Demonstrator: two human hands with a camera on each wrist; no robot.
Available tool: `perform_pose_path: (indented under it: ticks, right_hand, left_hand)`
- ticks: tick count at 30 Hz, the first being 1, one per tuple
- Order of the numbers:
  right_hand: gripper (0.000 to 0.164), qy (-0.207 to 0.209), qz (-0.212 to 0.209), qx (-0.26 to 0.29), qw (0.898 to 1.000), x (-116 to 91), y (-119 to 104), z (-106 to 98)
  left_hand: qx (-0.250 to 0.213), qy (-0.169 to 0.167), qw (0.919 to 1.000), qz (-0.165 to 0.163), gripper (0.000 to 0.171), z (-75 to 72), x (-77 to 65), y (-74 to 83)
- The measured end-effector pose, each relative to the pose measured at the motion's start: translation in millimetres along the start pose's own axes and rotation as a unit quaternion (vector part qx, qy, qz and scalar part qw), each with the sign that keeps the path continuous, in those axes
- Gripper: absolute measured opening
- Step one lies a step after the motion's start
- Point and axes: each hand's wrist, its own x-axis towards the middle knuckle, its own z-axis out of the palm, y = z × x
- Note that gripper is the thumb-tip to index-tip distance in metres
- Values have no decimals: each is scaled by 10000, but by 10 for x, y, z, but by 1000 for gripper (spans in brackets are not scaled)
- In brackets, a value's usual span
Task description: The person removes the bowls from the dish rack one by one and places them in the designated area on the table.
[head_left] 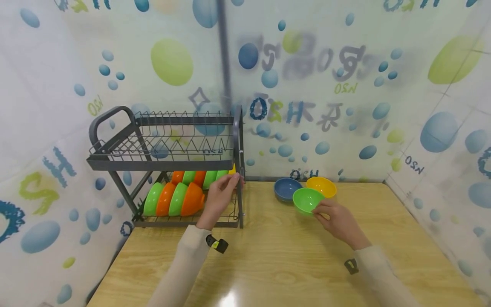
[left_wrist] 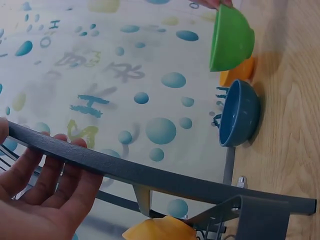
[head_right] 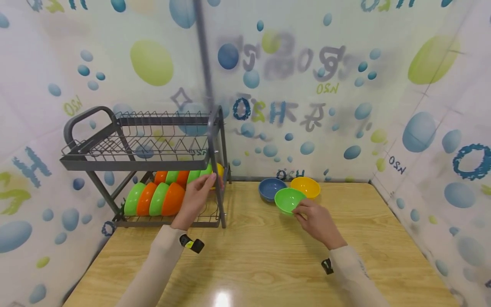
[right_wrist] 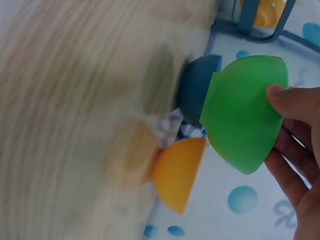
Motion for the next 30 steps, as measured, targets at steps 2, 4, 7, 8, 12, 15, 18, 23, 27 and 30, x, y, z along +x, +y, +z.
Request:
perform_pose_path:
  ticks: [2, 4, 7, 8, 12, 15, 18, 23, 27, 30]
  right_hand:
    - [20, -62, 123, -46, 9999, -41, 31, -12]
    - [20, -89, 170, -90, 9998, -86, 59, -20]
    - [19, -41, 173, -112, 9998, -173, 101, -15]
    - [19, -46, 207, -132, 9997, -205, 117, -11]
    - [19, -62, 344, -229, 9991, -327, 190, -4]
    - [20, -75, 407, -282, 9987, -390, 229, -22]
    - [21, -64, 419, -309, 9986, -450, 232, -43]
    - [22, -106, 498, -361, 9980, -524, 226, -63]
    - [21, -345, 707, -264, 9965, -544, 212, -95]
    - [22, -590, 899, -160, 9941, -549, 213, -122]
  left_hand:
    - [-29, 2, 10000, -31, 54, 5, 18, -10]
    - [-42, -25, 10000, -67, 58, 5, 33, -25]
    - [-91, -213, 9997, -5, 58, -15, 52, -57]
    - [-112, -290, 9995, 23, 57, -24, 59, -67]
    - [-177, -541, 9983, 147, 48, -51, 81, -82]
    - [-189, -591, 9979, 174, 43, -60, 92, -80]
    - [-166, -596, 9978, 220, 42, -59, 101, -99]
    - [-129, -550, 9981, 257, 41, -47, 116, -111]
    - [-183, -502, 9983, 234, 41, -34, 109, -108]
    - [-188, -453, 9985, 222, 41, -23, 105, -120]
